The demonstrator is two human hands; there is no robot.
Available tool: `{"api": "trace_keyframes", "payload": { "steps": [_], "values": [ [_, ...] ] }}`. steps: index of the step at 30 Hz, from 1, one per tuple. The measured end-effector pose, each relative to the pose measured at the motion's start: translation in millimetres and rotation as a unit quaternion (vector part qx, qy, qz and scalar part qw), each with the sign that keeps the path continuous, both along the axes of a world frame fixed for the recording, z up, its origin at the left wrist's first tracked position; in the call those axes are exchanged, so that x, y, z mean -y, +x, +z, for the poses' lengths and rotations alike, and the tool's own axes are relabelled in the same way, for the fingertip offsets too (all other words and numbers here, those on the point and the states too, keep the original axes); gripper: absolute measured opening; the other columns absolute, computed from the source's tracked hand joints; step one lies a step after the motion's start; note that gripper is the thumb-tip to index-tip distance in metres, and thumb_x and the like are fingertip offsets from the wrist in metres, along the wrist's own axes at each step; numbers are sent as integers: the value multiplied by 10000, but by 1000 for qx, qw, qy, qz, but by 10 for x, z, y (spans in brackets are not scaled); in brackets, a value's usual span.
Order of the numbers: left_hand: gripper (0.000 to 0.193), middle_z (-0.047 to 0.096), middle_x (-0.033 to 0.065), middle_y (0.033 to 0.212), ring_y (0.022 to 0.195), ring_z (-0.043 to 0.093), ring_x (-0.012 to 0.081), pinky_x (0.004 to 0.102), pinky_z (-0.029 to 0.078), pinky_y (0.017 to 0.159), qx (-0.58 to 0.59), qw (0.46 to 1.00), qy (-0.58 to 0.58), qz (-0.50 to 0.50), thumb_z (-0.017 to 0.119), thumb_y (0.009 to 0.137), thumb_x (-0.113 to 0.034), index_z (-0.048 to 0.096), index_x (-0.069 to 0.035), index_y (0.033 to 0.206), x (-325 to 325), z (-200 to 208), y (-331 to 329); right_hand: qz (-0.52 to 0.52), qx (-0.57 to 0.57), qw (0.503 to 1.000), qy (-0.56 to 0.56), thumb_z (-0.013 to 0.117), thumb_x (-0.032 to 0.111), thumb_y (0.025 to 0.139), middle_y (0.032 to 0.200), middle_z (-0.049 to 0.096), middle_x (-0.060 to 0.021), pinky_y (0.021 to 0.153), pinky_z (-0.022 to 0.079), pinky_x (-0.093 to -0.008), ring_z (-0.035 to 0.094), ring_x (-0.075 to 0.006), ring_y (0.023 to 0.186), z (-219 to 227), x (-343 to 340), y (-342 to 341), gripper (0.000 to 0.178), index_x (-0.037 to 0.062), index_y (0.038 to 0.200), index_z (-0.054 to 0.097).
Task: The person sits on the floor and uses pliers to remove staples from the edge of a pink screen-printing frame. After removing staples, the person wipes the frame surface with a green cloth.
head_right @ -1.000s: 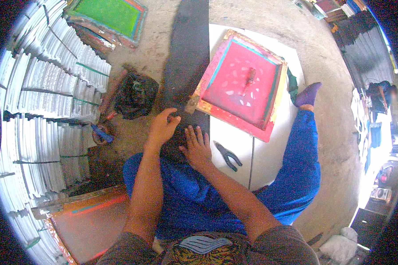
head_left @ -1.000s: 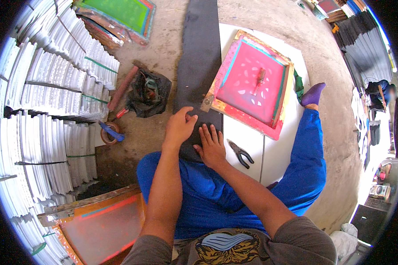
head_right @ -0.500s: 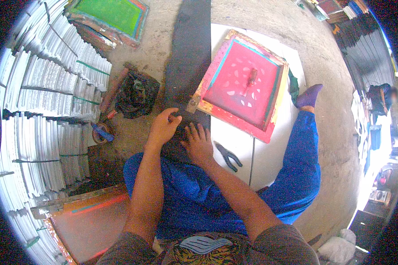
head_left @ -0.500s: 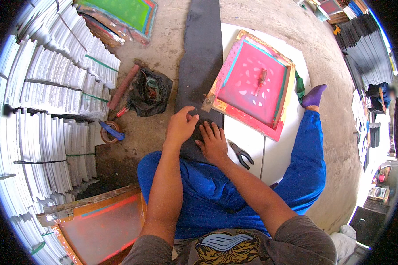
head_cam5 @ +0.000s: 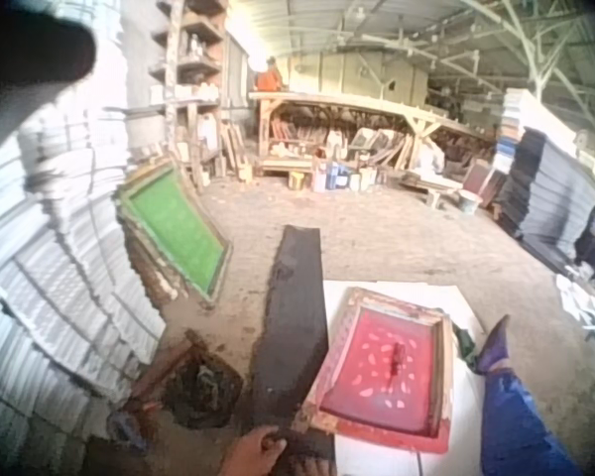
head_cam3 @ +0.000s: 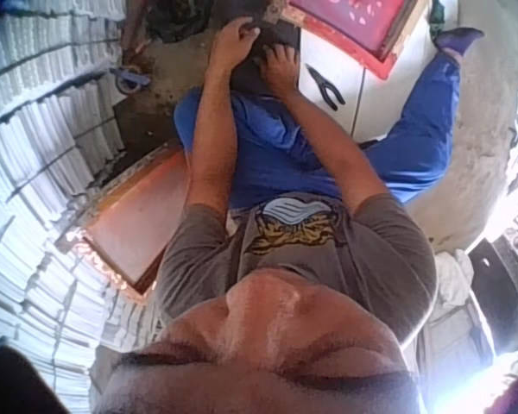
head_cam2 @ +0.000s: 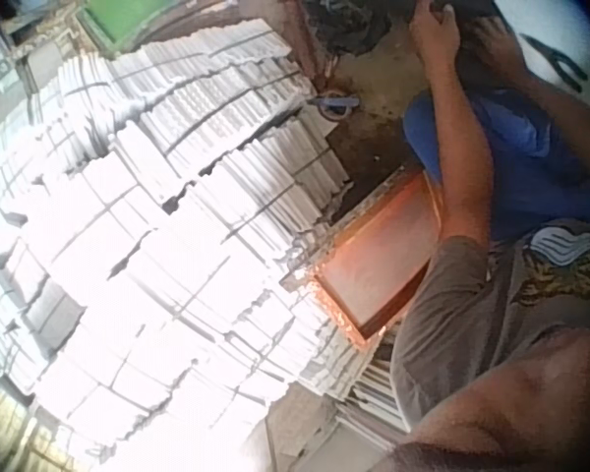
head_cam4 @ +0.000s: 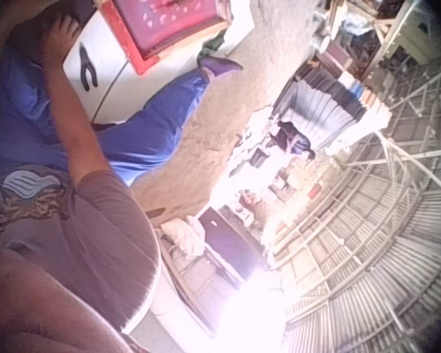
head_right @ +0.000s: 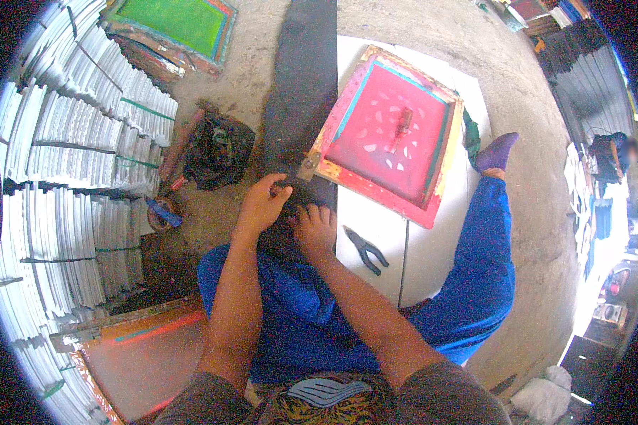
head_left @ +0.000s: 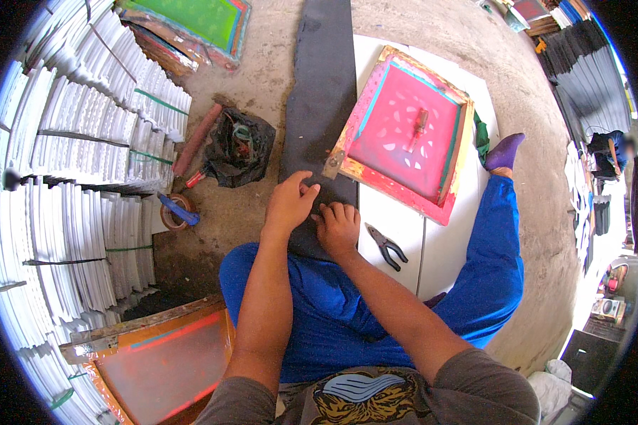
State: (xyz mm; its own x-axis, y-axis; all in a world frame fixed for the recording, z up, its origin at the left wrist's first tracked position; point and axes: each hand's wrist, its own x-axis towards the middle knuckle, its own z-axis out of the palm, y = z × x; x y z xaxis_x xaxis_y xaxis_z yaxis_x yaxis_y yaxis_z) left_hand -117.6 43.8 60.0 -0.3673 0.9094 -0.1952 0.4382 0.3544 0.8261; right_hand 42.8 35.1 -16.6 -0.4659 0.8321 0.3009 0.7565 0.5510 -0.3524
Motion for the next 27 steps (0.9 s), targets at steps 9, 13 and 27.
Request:
{"api": "trace_keyframes", "payload": {
  "steps": [9,13,27],
  "values": [
    [390,703,163,1011,893,663,276,382,522,820,8,1000,-16,-12,702,883,-235,649,-36,1214,-1,33,-6,-24,-17,998,47,687,176,803,840,576,-40,799,405,-433,543,-275,848,-124,-6,-103,75,111,834,663],
    [380,702,160,961,866,667,288,390,521,796,3,1000,9,-8,695,883,-234,654,-37,1206,13,-35,-21,-48,-24,998,35,695,177,793,822,567,-45,802,404,-431,540,-281,833,-110,-11,-148,90,111,821,640],
    [366,709,191,955,904,685,338,415,530,820,7,1000,29,9,675,898,-237,654,-49,1212,9,7,-38,80,105,991,-18,683,220,839,920,571,-79,799,406,-419,535,-278,916,-7,-223,-41,175,86,926,611]
  ]
}}
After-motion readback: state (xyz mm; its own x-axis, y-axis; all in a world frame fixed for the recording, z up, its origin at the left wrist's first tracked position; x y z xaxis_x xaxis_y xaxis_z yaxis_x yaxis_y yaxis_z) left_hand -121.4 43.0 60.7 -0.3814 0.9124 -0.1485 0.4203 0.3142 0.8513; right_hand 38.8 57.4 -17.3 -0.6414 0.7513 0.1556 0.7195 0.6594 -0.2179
